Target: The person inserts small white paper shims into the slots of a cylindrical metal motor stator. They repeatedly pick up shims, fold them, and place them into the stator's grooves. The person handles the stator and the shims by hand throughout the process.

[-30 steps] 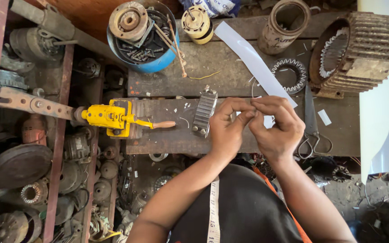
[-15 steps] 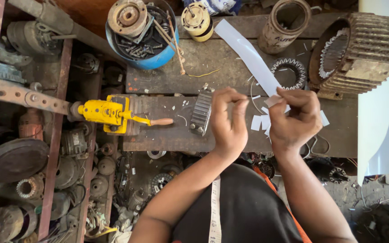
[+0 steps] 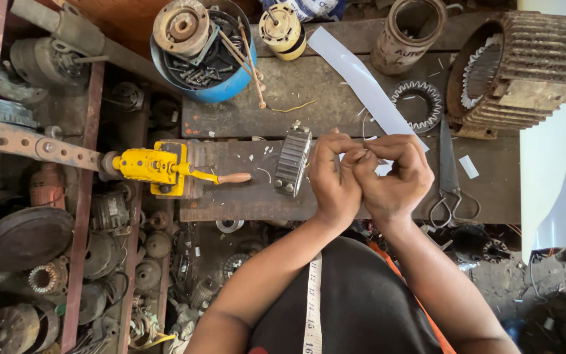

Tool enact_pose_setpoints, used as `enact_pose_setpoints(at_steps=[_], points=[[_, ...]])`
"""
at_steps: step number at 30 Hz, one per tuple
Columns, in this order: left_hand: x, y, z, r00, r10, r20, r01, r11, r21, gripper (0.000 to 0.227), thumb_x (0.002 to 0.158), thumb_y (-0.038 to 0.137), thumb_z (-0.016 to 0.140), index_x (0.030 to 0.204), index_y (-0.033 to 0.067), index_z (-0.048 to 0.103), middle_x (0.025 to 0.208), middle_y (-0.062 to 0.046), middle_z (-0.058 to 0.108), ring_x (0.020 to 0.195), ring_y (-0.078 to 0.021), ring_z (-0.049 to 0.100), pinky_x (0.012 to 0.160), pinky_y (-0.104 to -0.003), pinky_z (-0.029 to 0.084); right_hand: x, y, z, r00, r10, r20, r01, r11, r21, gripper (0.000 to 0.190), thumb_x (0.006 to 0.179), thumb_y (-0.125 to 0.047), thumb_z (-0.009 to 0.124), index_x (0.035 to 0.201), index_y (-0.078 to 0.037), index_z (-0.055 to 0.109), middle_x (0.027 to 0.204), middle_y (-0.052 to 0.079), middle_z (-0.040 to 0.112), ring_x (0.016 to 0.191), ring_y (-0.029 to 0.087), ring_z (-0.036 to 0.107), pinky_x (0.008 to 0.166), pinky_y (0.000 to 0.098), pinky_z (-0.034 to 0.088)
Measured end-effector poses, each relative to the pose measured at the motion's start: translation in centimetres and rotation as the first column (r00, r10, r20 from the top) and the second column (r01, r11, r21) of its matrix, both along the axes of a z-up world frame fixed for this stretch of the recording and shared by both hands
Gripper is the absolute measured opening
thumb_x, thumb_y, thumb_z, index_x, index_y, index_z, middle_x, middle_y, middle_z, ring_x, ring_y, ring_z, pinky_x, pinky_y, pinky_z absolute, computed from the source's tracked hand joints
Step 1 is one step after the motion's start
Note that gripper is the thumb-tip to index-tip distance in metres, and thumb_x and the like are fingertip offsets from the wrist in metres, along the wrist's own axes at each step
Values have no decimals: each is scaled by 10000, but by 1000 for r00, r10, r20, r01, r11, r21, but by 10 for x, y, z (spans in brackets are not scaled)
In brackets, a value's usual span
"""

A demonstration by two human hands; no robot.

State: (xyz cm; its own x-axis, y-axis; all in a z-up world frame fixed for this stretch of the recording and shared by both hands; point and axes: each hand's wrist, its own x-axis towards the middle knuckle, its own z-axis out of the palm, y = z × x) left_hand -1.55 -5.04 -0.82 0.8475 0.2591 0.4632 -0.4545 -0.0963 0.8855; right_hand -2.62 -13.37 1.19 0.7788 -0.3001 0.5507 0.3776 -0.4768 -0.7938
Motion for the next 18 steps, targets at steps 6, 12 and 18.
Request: enact_pose_setpoints(at_steps=[6,12,18], points=[[3,7,-9,994,-88,-65,58,931,-362,134,1075,142,601,1129,25,564,1198,-75,560,1050,-160,575,968,-322,504,-2,-13,4,995,78,60,-85,988,125,122,1011,132,647,1079,37,611,1141,140,682,1030,224,723,921,283,602],[0,28,-3,990,-81,-111,87,995,55,99,1008,93,726,1050,27,665,1079,-109,624,1029,-180,624,898,-281,516,-3,-10,10,943,194,-271,-168,979,116,185,975,25,747,1156,-5,727,1059,109,763,923,191,728,841,290,597],[-9,50,-18,883,-364,-295,390,920,35,143,956,53,677,1095,25,655,851,-24,725,666,-108,716,564,-246,546,-2,-40,2,903,237,-358,-339,905,-257,296,894,-24,784,1184,-72,756,982,113,753,865,239,743,771,330,581]])
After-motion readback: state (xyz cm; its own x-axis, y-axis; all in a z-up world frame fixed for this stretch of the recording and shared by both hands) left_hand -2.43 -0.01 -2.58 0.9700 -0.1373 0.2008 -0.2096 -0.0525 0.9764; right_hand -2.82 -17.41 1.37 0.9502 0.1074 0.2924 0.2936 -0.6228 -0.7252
